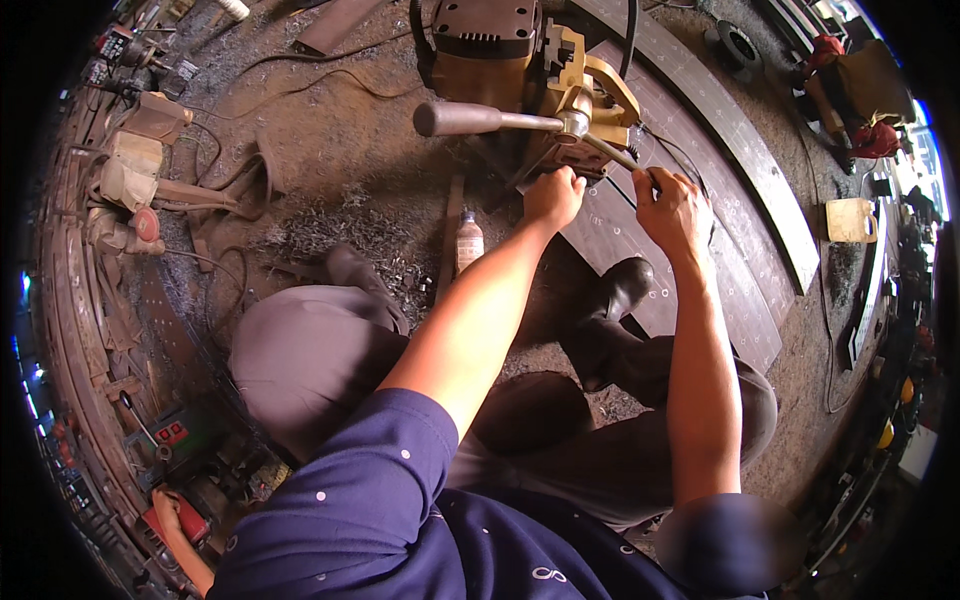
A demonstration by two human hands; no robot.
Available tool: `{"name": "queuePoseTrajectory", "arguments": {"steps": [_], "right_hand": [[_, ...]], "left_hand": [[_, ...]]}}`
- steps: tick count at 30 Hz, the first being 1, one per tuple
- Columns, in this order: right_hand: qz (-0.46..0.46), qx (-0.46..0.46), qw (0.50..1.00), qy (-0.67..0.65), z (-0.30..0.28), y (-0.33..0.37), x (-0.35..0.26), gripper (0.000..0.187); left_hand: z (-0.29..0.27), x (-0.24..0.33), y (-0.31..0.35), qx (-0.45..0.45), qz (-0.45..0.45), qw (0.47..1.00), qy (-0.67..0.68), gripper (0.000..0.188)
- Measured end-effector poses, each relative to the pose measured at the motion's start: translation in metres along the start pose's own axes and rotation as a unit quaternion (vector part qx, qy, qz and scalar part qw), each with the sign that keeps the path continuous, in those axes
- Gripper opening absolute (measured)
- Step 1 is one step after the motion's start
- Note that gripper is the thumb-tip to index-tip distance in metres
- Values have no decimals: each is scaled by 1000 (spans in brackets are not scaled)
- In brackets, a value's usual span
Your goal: The person sits on the workshop floor and uses a handheld hole saw machine to drill holes into metal plates. They repeatedly position the plates, operate the machine, and remove the cut pieces.
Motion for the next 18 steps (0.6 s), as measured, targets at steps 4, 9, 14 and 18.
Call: {"name": "queuePoseTrajectory", "arguments": {"steps": [4,9,14,18], "right_hand": [[9,-7,1000,4,0,-1,-4,36],[11,-2,1000,10,-3,0,-4,35],[-1,-1,1000,14,-3,-1,-8,35],[-6,0,1000,19,-3,-1,-8,34]], "left_hand": [[-7,5,-16,12,-33,999,-36,40],[-13,18,-21,-4,-24,999,-38,49],[-8,14,-29,10,-27,999,-46,53],[-3,11,-32,16,-28,999,-34,53]]}}
Point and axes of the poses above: each hand's wrist, its own y-axis away from the middle knuckle, its own z-axis out of the palm, x = y × z, the point moved 2 cm from there along -y, towards the middle knuckle, and after that the axes turned 14 degrees about -y, right-handed, at the moved point
